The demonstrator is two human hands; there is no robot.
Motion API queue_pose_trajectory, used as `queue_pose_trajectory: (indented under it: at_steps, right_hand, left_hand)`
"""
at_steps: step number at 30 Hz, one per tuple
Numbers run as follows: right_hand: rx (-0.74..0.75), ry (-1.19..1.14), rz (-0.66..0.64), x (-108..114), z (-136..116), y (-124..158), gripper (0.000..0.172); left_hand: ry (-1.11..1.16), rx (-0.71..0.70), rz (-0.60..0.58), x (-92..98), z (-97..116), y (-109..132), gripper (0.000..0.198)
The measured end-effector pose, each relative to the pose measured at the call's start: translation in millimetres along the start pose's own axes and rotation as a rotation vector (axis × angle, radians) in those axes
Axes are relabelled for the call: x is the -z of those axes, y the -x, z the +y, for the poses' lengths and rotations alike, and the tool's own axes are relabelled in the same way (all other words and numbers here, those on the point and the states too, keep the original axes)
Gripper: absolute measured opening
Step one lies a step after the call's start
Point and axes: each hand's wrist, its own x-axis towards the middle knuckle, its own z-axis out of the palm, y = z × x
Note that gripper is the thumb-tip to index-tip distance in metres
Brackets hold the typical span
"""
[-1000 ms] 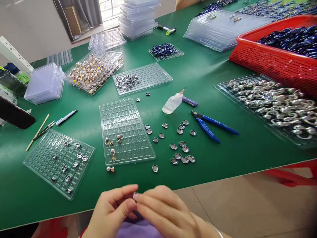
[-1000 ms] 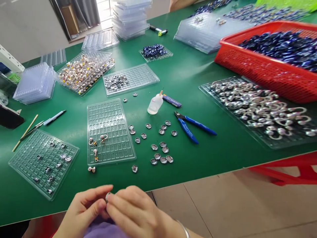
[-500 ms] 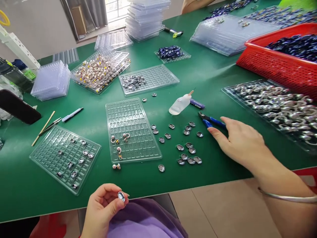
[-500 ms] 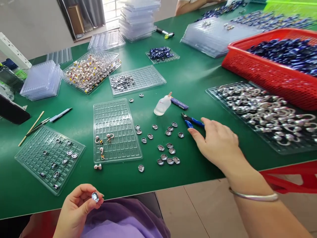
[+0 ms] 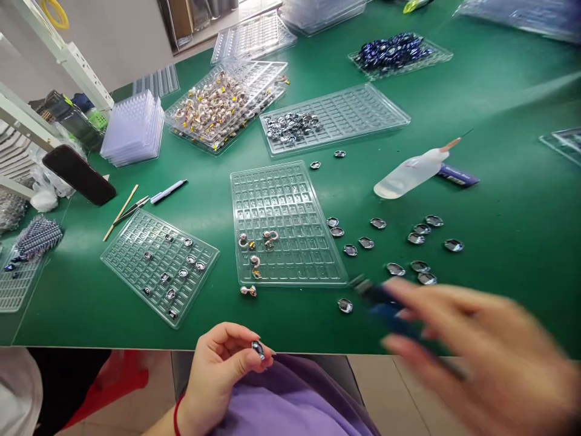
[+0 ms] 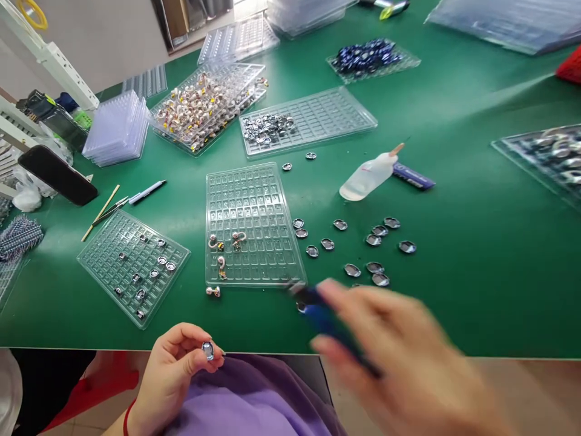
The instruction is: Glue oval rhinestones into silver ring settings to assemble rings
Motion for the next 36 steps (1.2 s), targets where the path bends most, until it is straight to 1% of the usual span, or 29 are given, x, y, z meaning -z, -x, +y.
queue_pose_trajectory:
  at_steps: [1,2,4,5,9,11,16,25,32,36]
  right_hand:
    - [0.125,-0.069,-0.052,-3.3,-20.0,0.9,0.055]
    - [0.221,-0.139,-0.111,-6.4,-36.2,0.5,0.05]
    - [0.307,-0.23,-0.184,-10.2,-56.1,-3.5,0.041]
    - [0.313,-0.249,-0.196,-10.7,-60.5,-6.6,0.039]
    - [0.301,-0.261,-0.178,-7.9,-61.6,-17.5,0.039]
    - [0.306,-0.27,-0.19,-7.0,-61.6,-19.4,0.038]
    - [0.304,-0.251,-0.207,-7.4,-65.0,-18.8,0.036]
    - [0.356,-0.179,-0.165,-2.8,-67.4,-25.3,0.034]
    - [0.371,-0.19,-0.182,-1.7,-69.3,-29.8,0.033]
    - [0.361,-0.211,-0.211,-4.4,-68.4,-26.2,0.032]
  left_hand:
    - [0.003,0.0,-0.003,-0.5,-0.3,0.5,0.021]
    - [0.007,-0.002,-0.005,-0.8,-0.4,1.0,0.021]
    - [0.014,-0.001,-0.002,-0.4,-0.3,2.3,0.021]
    - [0.016,0.0,0.002,0.3,-0.2,3.1,0.021]
    - [0.007,-0.006,0.013,4.3,-0.5,5.7,0.023]
    - [-0.001,-0.012,0.014,5.4,-1.1,6.1,0.024]
    - [-0.037,-0.01,0.0,4.9,-1.3,5.1,0.022]
    - [-0.085,0.008,0.021,3.4,0.1,5.0,0.022]
    - [-0.1,0.027,0.043,4.6,-1.0,5.1,0.024]
    - [-0.127,0.028,0.055,4.5,0.1,6.2,0.023]
